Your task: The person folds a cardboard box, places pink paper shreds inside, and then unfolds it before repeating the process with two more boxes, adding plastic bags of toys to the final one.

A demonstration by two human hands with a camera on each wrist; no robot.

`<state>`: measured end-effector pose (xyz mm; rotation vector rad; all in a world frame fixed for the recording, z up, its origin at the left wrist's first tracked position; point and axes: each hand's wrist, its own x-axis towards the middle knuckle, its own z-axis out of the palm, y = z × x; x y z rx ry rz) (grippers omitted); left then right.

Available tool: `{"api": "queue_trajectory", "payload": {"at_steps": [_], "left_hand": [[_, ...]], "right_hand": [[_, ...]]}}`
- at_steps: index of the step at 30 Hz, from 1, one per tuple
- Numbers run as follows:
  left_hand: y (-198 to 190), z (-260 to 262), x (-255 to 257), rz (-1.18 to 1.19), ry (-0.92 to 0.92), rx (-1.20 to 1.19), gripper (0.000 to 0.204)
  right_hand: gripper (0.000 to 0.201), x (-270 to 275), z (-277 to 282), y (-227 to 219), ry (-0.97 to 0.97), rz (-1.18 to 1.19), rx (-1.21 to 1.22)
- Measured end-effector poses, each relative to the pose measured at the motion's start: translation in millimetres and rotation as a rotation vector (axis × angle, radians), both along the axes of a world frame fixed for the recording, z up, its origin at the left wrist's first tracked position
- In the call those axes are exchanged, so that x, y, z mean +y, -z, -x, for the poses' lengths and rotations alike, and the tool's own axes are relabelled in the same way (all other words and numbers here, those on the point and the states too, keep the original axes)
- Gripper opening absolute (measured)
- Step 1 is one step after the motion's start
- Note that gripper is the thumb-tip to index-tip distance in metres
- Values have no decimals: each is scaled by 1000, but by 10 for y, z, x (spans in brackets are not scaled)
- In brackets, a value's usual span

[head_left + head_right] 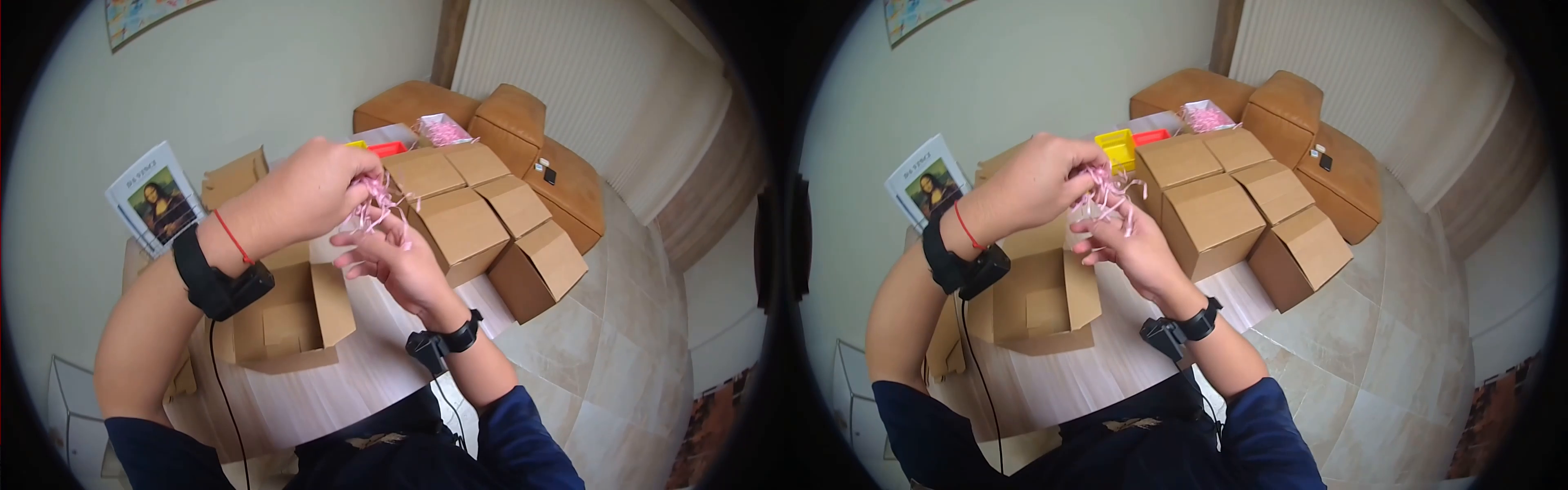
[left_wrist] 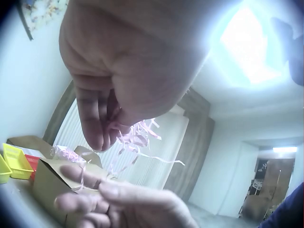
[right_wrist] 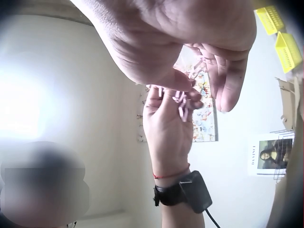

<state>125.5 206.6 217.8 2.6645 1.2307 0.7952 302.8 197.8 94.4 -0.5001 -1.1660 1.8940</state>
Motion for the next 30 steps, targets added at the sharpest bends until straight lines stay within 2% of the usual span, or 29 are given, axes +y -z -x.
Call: {"api": "queue_trajectory", "payload": {"at_steps": [3, 6, 9, 12, 16, 20, 25, 26, 28, 30], "left_hand": [[108, -120, 126, 24, 20, 40, 15], [146, -288, 349, 21, 15, -27, 10], [53, -500, 726, 221, -97, -64, 9], [-61, -725, 1208, 467, -99, -270, 13], [-104, -1007, 1842, 569, -69, -525, 16], [-37, -1260, 2566, 718, -64, -716, 9], [150, -1498, 3386, 759, -144, -700, 31], [212, -1527, 3521, 771, -158, -717, 35], [530, -1542, 3852, 712, -128, -577, 45], [743, -1545, 4031, 718, -134, -544, 54]], "right_hand": [[42, 213, -242, -198, 52, -49, 85], [34, 459, -431, -460, 128, -106, -161], [25, 820, -623, -692, 208, -153, -321], [23, 1261, -821, -940, 327, -251, -463], [20, 2017, -1112, -1115, 444, -281, -536], [13, 2799, -1282, -1108, 528, -225, -562], [9, 3796, -1409, -847, 612, -195, -638], [9, 3983, -1432, -762, 592, -177, -679], [9, 4291, -1474, -582, 550, -142, -762], [15, 4434, -1519, -399, 472, -160, -916]]}}
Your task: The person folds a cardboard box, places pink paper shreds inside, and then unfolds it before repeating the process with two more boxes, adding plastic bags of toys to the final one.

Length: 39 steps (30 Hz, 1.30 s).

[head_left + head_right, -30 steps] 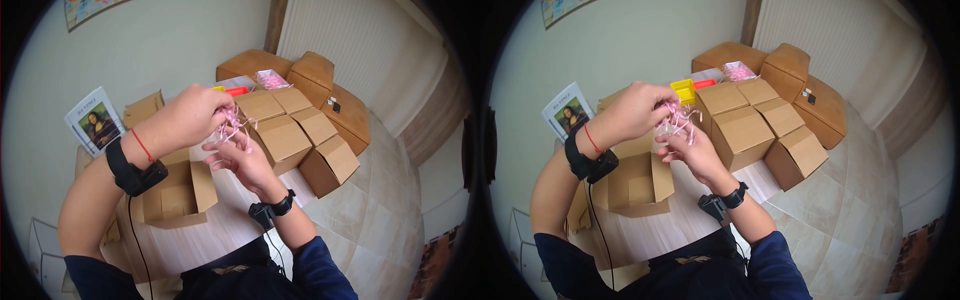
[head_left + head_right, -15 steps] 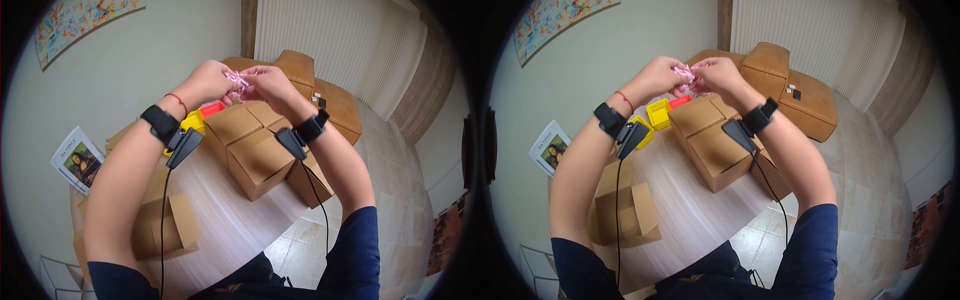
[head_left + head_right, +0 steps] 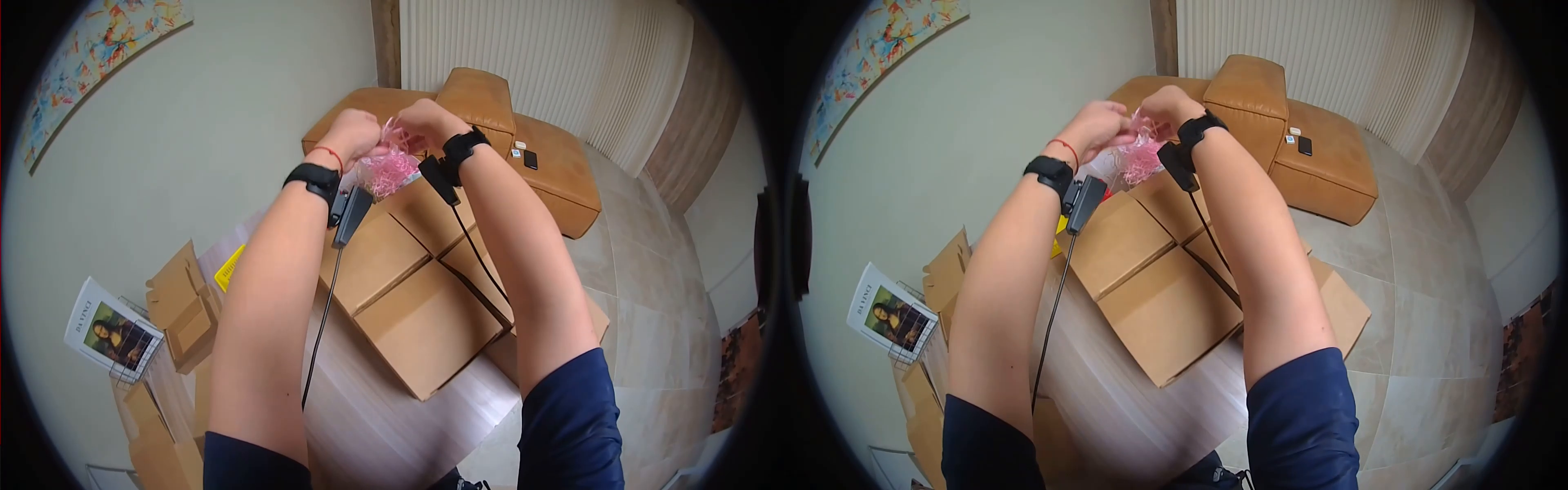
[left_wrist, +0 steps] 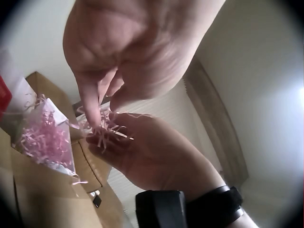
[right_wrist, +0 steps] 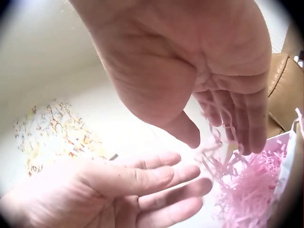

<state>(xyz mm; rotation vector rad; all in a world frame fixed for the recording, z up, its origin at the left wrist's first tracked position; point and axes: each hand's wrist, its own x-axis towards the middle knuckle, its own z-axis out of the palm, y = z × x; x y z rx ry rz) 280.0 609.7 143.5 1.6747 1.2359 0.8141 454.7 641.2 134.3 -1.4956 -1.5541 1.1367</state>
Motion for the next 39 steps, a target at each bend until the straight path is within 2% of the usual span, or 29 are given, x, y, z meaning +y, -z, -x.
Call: {"api": "queue_trajectory", "payload": {"at_steps": [2, 4, 7, 10, 11, 14, 15, 18, 21, 24, 27, 30, 33, 36, 39], "left_hand": [[221, 51, 10, 90, -51, -63, 60], [375, 133, 104, 105, -40, 23, 57], [558, 253, 204, 104, -63, 123, 44], [605, 313, 242, 132, -132, 324, 25], [628, 316, 282, 175, -129, 407, 20], [618, 309, 239, 222, -129, 518, 18], [604, 295, 201, 223, -131, 532, 19], [581, 271, 160, 157, -111, 442, 17], [634, 249, 273, 152, -119, 402, 16], [588, 188, 290, 127, -73, 491, 14], [626, 144, 305, 30, -61, 307, 19], [800, 118, 448, -203, -11, 362, 26], [910, 124, 534, -169, 74, 417, 33], [781, 76, 342, -58, 98, 464, 41], [891, 95, 398, -138, 115, 517, 47]], "right_hand": [[21, 96, -15, 114, -5, 18, -181], [28, 162, -12, 222, 34, 8, -396], [48, 231, -76, 211, -82, 27, -608], [69, -45, 10, 310, -232, -307, -785], [82, -76, 43, 388, -305, -312, -804], [85, -257, 198, 429, -404, -206, -945], [69, -170, 220, 526, -361, -256, -970], [45, 14, 271, 518, -290, -213, -942], [27, 257, 239, 585, -154, -89, -673], [24, 403, 221, 534, -26, -159, -833], [26, 481, 153, 558, 152, -163, -750], [32, 347, 265, 686, 446, -381, -795], [32, 269, 225, 617, 201, -379, -842], [32, 446, 268, 732, 66, -225, -848], [32, 277, 334, 513, -61, -50, -722]]}}
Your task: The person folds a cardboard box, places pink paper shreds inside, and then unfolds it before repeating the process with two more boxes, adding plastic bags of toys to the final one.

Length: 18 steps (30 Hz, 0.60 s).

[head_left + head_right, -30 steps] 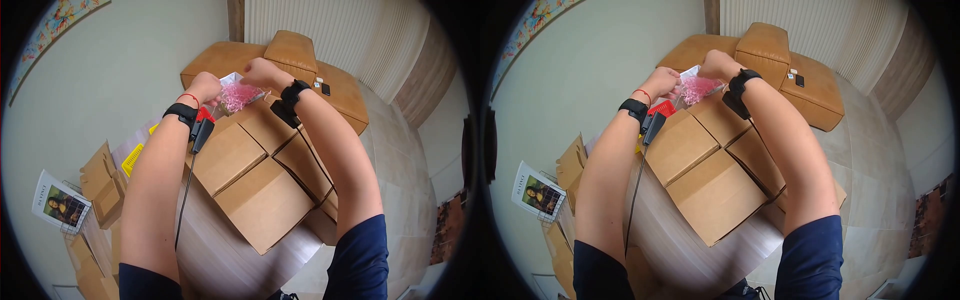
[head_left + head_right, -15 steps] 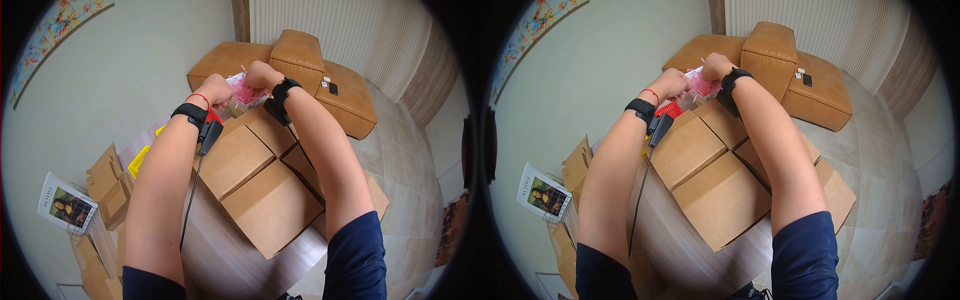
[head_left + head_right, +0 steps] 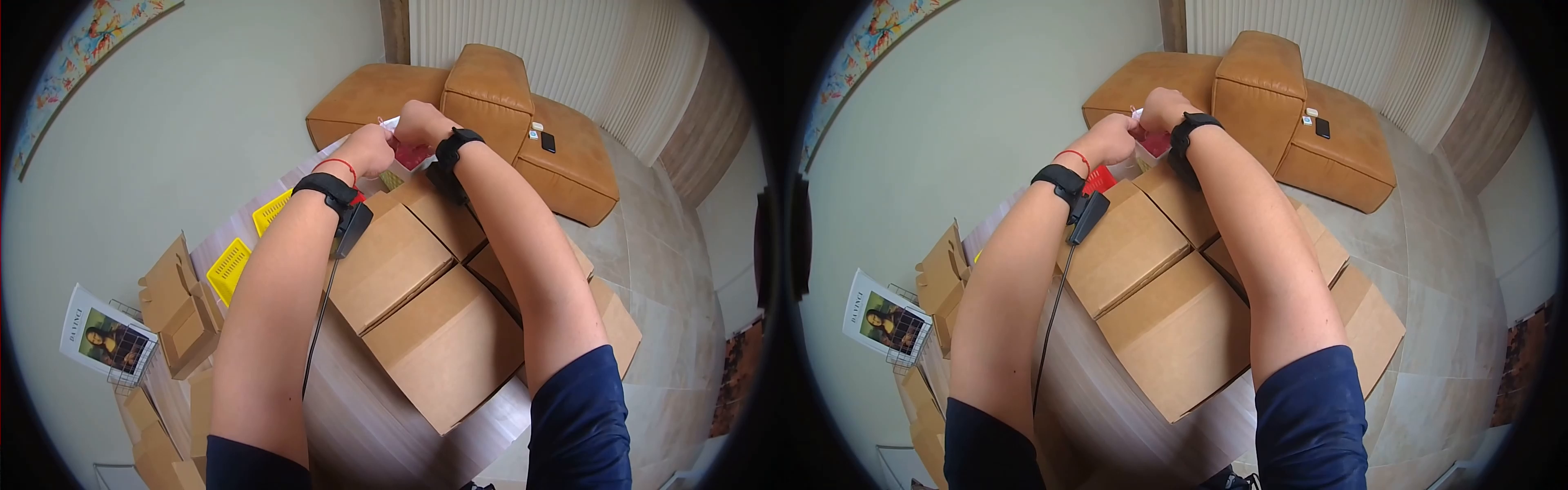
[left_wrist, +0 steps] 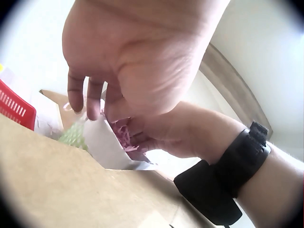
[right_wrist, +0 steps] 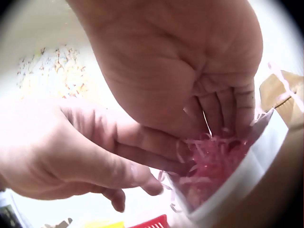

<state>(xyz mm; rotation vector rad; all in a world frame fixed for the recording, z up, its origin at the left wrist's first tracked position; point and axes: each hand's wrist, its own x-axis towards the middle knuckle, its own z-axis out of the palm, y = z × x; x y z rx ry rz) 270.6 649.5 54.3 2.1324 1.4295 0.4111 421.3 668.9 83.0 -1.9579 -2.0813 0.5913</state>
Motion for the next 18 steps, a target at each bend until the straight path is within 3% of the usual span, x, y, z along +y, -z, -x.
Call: {"api": "queue_trajectory", "payload": {"at_steps": [3, 6, 9, 12, 18], "left_hand": [[86, 35, 139, -55, -17, 56, 35], [-18, 50, 31, -50, -24, 111, 32], [-133, 61, -74, -28, -29, 19, 33], [-273, 75, -74, -105, 36, -59, 37], [-770, -79, -501, -130, -73, 28, 44]], "right_hand": [[37, -89, 75, -127, -110, 180, -113], [40, -8, 36, 50, -201, 126, -204], [42, -13, -13, 104, -135, -5, -92], [45, -198, -95, -207, -90, -39, -47], [49, -539, -242, -686, -110, -196, 7]]}}
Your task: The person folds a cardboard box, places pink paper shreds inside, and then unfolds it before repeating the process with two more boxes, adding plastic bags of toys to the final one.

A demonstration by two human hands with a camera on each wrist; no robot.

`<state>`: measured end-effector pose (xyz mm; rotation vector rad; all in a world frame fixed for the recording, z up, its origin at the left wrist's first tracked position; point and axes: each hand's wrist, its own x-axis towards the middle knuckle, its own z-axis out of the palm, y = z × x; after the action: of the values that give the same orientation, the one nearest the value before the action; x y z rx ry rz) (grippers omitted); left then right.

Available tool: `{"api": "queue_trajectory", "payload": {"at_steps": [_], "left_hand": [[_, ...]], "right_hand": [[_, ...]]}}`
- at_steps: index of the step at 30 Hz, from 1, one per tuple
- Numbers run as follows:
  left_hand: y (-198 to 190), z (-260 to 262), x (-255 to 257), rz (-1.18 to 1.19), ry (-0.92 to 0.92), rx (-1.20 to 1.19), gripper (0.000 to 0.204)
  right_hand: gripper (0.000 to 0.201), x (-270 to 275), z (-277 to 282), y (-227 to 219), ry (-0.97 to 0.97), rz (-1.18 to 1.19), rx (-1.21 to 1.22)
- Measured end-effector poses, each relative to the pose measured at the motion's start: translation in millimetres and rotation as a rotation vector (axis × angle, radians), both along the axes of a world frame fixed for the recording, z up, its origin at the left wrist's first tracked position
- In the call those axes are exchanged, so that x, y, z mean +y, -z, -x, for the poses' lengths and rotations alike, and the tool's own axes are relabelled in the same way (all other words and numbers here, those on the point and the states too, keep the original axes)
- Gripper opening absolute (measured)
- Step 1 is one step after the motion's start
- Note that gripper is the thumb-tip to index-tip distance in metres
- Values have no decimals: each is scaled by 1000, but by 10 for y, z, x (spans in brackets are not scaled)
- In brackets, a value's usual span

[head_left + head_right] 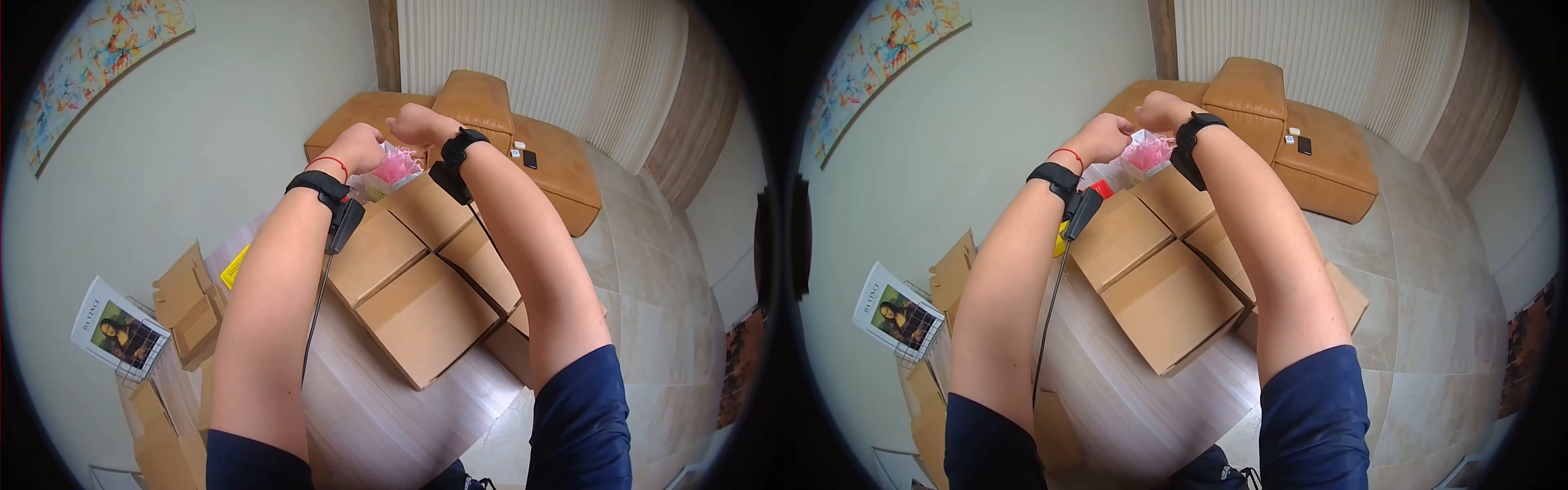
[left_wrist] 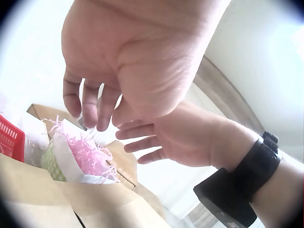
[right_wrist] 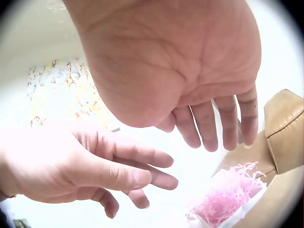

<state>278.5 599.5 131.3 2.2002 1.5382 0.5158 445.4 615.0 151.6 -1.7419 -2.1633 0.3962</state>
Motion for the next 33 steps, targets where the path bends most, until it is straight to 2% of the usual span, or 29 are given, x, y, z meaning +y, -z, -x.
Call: {"api": "queue_trajectory", "payload": {"at_steps": [3, 6, 9, 11, 14, 17, 21, 23, 24, 25, 27, 31, 33], "left_hand": [[-250, 8, -294, -27, -14, 8, 37], [-473, 88, -476, -166, 102, 65, 33], [-792, 182, -844, -143, 123, 9, 27], [-949, 314, -1047, -234, 139, 98, 26], [-1249, 617, -1729, -155, 96, 108, 27], [-1298, 987, -2390, -163, 142, 95, 28], [-1160, 1451, -3651, -140, 186, 0, 24], [-1076, 1641, -4368, -160, 113, -84, 19], [-1054, 1753, -4691, -131, 86, -74, 18], [-1021, 1880, -4984, -104, 58, -62, 16], [-844, 2166, -5524, -210, -27, 1, 16], [-206, 2700, -6383, -271, -435, -252, 14], [290, 2890, -6633, -215, -656, -535, 15]], "right_hand": [[51, -137, -39, -117, -23, -49, 93], [45, -426, 3, -370, -81, 18, 111], [41, -873, 152, -630, -205, -4, 164], [41, -1244, 292, -829, -228, -28, 118], [39, -1888, 488, -980, -302, 38, 262], [37, -2431, 658, -921, -454, 53, 383], [37, -3250, 891, -630, -658, 85, 608], [38, -3715, 939, -501, -712, 208, 697], [37, -3853, 950, -342, -799, 256, 775], [33, -4045, 954, -195, -803, 320, 888], [28, -4331, 965, 93, -788, 377, 972], [23, -4689, 991, 702, -677, 436, 1067], [22, -4753, 1047, 1016, -653, 420, 1105]]}}
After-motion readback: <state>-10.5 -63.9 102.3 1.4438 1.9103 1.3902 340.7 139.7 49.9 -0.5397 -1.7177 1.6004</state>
